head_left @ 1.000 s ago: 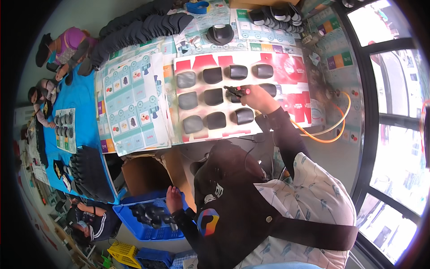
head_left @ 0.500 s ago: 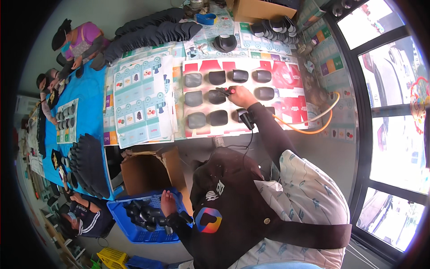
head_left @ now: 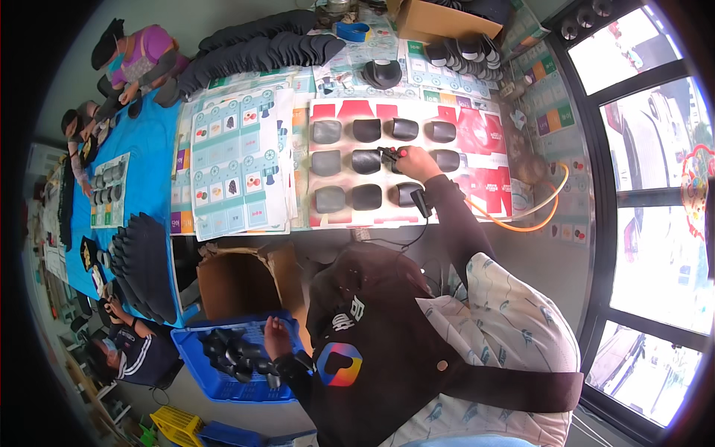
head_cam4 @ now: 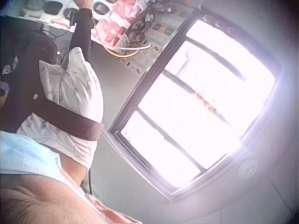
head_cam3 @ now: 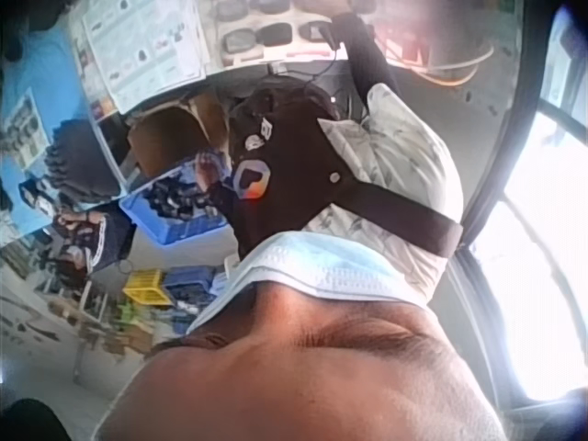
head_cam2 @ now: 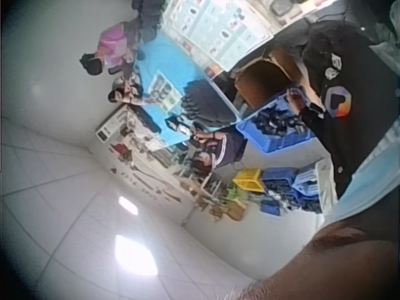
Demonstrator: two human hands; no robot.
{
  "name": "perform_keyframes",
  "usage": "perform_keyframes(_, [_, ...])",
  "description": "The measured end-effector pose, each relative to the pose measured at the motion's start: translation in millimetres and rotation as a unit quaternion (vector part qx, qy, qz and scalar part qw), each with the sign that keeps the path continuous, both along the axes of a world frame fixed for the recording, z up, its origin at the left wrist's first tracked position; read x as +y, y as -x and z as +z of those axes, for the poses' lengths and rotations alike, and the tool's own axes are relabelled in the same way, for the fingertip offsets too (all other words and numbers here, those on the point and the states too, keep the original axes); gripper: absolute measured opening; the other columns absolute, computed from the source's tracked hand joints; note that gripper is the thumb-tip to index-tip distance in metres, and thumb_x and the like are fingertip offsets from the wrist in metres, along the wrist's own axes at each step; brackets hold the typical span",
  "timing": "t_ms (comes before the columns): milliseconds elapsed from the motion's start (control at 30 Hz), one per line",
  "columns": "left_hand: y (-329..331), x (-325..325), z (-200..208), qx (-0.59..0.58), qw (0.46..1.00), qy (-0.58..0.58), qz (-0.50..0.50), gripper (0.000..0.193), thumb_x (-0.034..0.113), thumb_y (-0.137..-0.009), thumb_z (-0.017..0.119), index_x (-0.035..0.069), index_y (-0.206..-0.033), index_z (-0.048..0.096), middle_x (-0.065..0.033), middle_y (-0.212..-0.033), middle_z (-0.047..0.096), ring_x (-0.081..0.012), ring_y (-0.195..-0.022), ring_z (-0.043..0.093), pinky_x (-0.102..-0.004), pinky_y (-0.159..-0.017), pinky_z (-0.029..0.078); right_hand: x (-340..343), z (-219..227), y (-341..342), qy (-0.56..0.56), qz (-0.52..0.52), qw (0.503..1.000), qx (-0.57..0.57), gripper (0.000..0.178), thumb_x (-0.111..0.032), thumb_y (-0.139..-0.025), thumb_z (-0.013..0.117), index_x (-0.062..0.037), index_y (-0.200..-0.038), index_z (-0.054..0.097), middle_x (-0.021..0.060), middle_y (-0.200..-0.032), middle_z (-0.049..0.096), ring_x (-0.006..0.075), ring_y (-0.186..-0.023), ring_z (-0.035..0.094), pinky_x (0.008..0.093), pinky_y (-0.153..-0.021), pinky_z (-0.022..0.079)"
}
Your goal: The recorder picks up shoe soles from a blue plastic crate, arranges them on a work table, and uses a handheld air-powered blow gun to clean them.
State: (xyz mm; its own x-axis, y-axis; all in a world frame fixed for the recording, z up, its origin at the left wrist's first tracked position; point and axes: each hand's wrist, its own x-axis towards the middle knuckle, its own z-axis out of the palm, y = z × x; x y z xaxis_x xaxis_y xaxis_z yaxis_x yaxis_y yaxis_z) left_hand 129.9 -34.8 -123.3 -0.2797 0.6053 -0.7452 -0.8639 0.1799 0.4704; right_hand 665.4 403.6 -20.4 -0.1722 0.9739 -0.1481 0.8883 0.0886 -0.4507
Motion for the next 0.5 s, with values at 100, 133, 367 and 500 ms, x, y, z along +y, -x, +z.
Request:
perform_keyframes(100, [-7.4,4.2,4.4,-0.002,1.000,0.012,0.002,0.019,0.016,-0.099,0.064,0.003,-0.112,0.066,-0.0049,-0.096,0.068,-0.0159,-0.090,0.062,-0.0274,-0.080,0.051,-8.2,26.8,9.2,-0.007,0.041,0.999,0.033,0.017,-0.018,-0.080,0.061,-0.0021,-0.084,0.067,0.0244,-0.089,0.070,0.0463,-0.084,0.066,0.0526,-0.078,0.052])
perform_keyframes(133, [-5.4,1.2,2.4,-0.014,1.000,0.014,-0.002,0.018,0.016,-0.099,0.064,0.003,-0.111,0.066,-0.0047,-0.095,0.067,-0.0157,-0.089,0.062,-0.0272,-0.080,0.051,-8.8,27.8,12.4,-0.005,0.043,0.998,0.033,0.017,-0.018,-0.080,0.061,-0.0021,-0.084,0.067,0.0244,-0.089,0.070,0.0463,-0.084,0.066,0.0526,-0.078,0.052])
perform_keyframes(367, [-6.9,-13.5,-10.8,-0.009,1.000,-0.022,0.001,0.023,0.016,-0.102,0.058,0.004,-0.120,0.065,-0.0061,-0.107,0.068,-0.0182,-0.099,0.064,-0.0276,-0.081,0.052,-16.4,31.8,27.6,0.035,0.004,0.990,0.133,0.023,-0.016,-0.079,0.061,0.0012,-0.093,0.067,0.0275,-0.085,0.067,0.0469,-0.084,0.064,0.0499,-0.077,0.051])
perform_keyframes(500, [-16.1,-19.0,-8.0,-0.015,0.999,-0.036,-0.007,0.028,0.019,-0.104,0.053,0.004,-0.126,0.061,-0.0058,-0.110,0.066,-0.0180,-0.098,0.061,-0.0287,-0.080,0.050,-16.8,28.5,26.4,0.007,0.052,0.991,0.124,0.026,-0.015,-0.079,0.060,0.0008,-0.098,0.069,0.0266,-0.089,0.068,0.0458,-0.087,0.066,0.0496,-0.079,0.051])
